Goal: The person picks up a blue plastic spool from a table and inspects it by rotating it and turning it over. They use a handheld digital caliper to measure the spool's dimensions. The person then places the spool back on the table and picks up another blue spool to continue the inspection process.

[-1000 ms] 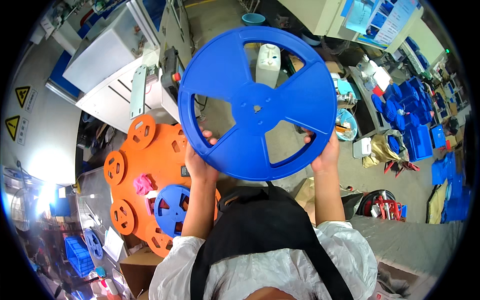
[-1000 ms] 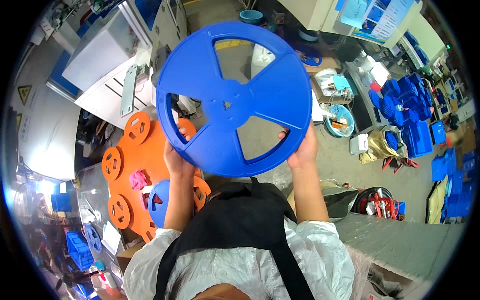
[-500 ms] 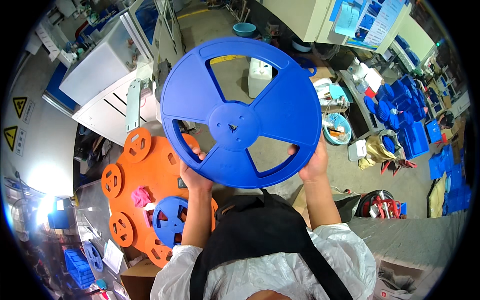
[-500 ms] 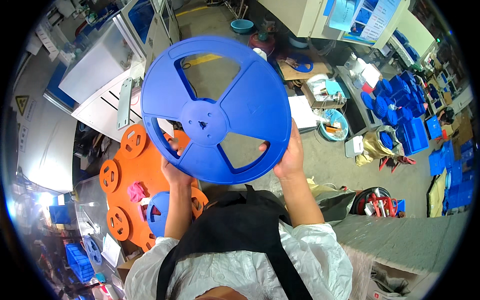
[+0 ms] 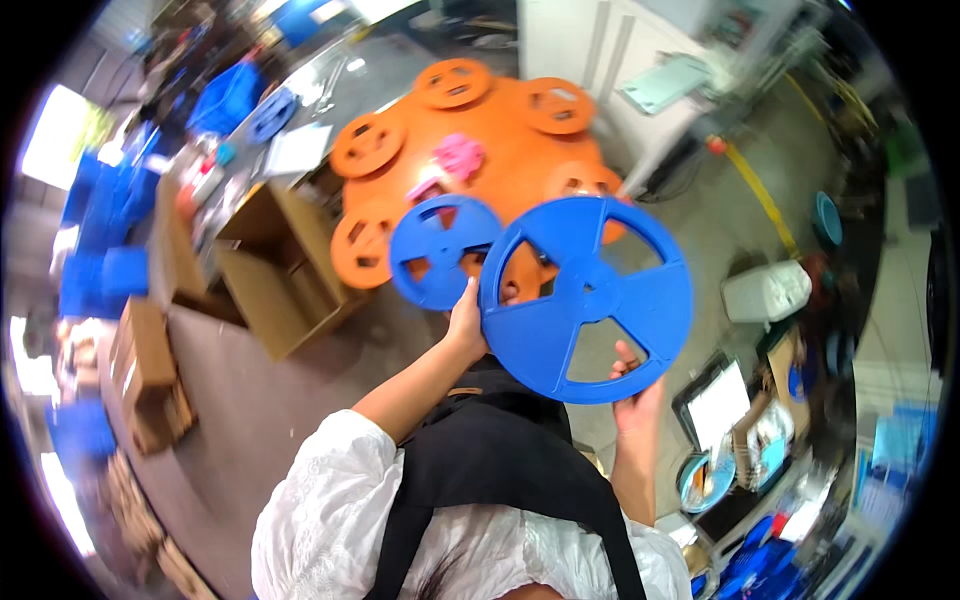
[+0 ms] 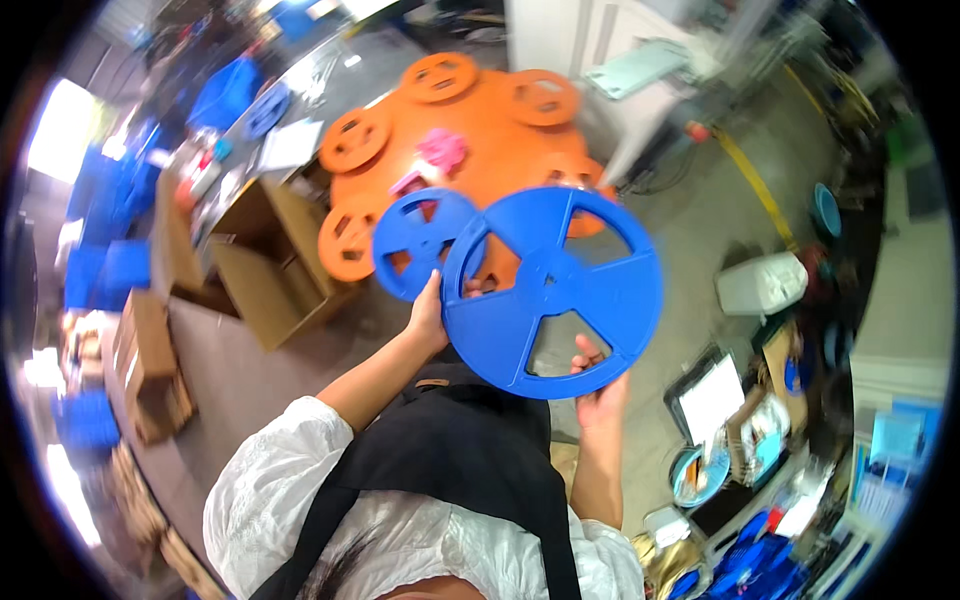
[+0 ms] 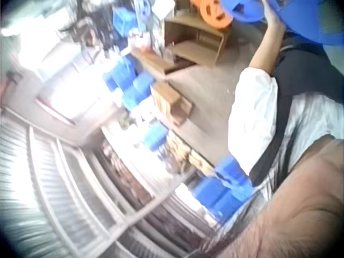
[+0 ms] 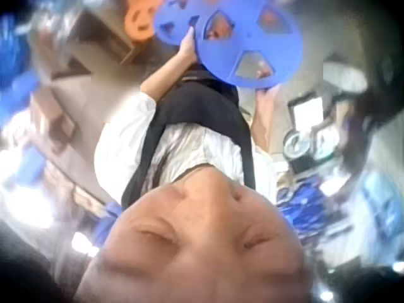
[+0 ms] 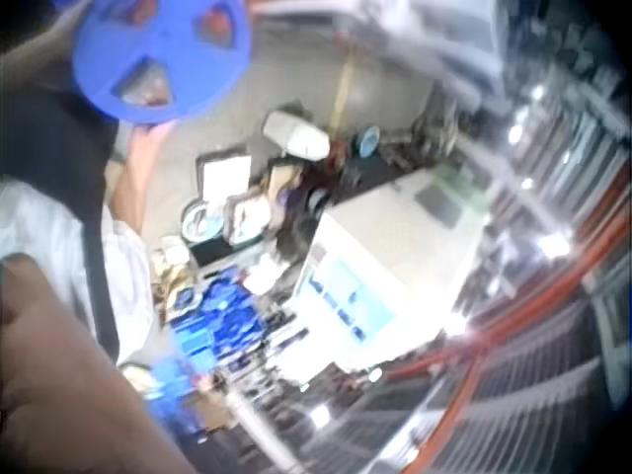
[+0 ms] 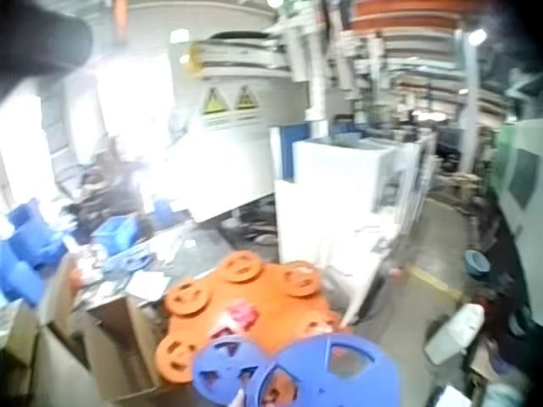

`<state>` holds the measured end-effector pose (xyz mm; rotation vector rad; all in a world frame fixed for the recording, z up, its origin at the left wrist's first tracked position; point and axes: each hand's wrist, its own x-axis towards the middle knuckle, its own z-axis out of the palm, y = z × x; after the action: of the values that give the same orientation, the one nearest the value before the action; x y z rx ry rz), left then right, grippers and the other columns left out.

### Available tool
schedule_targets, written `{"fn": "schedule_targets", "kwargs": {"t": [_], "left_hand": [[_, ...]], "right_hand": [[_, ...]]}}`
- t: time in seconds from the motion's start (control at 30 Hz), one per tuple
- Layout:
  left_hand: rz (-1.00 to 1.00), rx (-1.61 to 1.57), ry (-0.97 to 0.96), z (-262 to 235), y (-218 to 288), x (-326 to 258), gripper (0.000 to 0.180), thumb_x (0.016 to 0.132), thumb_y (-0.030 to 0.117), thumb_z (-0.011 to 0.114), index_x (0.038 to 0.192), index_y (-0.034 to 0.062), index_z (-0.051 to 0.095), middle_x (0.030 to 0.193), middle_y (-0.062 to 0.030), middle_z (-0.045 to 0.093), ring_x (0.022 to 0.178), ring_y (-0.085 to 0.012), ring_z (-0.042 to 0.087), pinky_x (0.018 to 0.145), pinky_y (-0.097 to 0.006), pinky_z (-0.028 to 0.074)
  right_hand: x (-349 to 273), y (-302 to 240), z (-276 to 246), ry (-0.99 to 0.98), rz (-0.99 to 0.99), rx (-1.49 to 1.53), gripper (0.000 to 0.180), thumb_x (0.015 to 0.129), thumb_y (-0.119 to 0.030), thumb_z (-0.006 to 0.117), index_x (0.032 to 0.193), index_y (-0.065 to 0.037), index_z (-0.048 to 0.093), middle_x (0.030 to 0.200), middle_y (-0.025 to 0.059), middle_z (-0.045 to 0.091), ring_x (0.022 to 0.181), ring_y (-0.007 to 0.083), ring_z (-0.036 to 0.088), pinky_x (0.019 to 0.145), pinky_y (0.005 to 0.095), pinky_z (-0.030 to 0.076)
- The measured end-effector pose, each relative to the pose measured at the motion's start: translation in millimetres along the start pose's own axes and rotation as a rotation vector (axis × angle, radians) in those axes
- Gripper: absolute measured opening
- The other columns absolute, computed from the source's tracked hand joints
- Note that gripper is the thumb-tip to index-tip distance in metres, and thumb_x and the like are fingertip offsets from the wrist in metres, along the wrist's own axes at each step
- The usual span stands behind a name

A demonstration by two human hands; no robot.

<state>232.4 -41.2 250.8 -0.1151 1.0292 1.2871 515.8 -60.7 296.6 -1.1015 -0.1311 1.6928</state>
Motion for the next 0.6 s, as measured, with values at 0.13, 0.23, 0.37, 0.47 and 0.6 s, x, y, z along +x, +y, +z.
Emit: {"fn": "schedule_targets", "kwargs": {"t": [0.13, 0.23, 0.37, 0.47, 0.6], "left_hand": [[0.034, 0.467, 0.321, -173, -21, -30, 0.045, 0.100, 0.040, 0.041, 0.128, 0.0070, 0.050, 0.113, -0.0093, 0.061, 0.096, -0.0238, 0.061, 0.078, -0.035, 0.052], [-0.056, 0.499, 0.597, -219, -17, -74, 0.044, 0.098, 0.037, 0.047, 0.135, 0.0124, 0.046, 0.125, -0.0059, 0.055, 0.103, -0.0226, 0.059, 0.078, -0.032, 0.050], [-0.091, 0.386, 0.570, -283, -18, -78, 0.041, 0.098, 0.036, 0.048, 0.131, 0.0126, 0.050, 0.119, -0.0055, 0.059, 0.095, -0.0170, 0.058, 0.078, -0.030, 0.047], [-0.133, 0.382, 0.508, -302, -12, -57, 0.039, 0.098, 0.034, 0.048, 0.129, 0.0119, 0.052, 0.114, -0.0037, 0.061, 0.091, -0.0136, 0.058, 0.075, -0.027, 0.047], [-0.119, 0.439, 0.349, -308, 17, -39, 0.038, 0.098, 0.031, 0.048, 0.129, 0.0109, 0.052, 0.112, -0.0022, 0.062, 0.089, -0.0104, 0.058, 0.073, -0.024, 0.046]], "right_hand": [[40, 77, 14, -0.010, 0.215, 0.027, 0.043, 0.097, -0.048, 0.045, 0.089, -0.009, 0.059, 0.074, 0.0069, 0.062, 0.059, 0.0183, 0.056, 0.055, 0.0328, 0.050], [51, 86, 61, -0.041, 0.231, -0.202, 0.049, 0.096, -0.054, 0.045, 0.081, -0.009, 0.057, 0.067, 0.0049, 0.057, 0.056, 0.0178, 0.052, 0.056, 0.0340, 0.047], [66, 131, 100, -0.306, -0.127, -0.688, 0.040, 0.099, -0.040, 0.048, 0.113, -0.004, 0.055, 0.074, 0.0055, 0.064, 0.057, 0.0121, 0.056, 0.057, 0.0263, 0.047], [83, 179, 143, -0.622, -0.548, -1.162, 0.058, 0.092, -0.024, 0.060, 0.142, -0.005, 0.037, 0.105, 0.0150, 0.064, 0.087, 0.0245, 0.061, 0.075, 0.0341, 0.050], [128, 273, 174, -1.041, -0.667, -1.711, 0.095, 0.073, -0.009, 0.075, 0.150, -0.008, 0.019, 0.124, 0.0183, 0.055, 0.114, 0.0371, 0.053, 0.088, 0.0421, 0.047]]}}
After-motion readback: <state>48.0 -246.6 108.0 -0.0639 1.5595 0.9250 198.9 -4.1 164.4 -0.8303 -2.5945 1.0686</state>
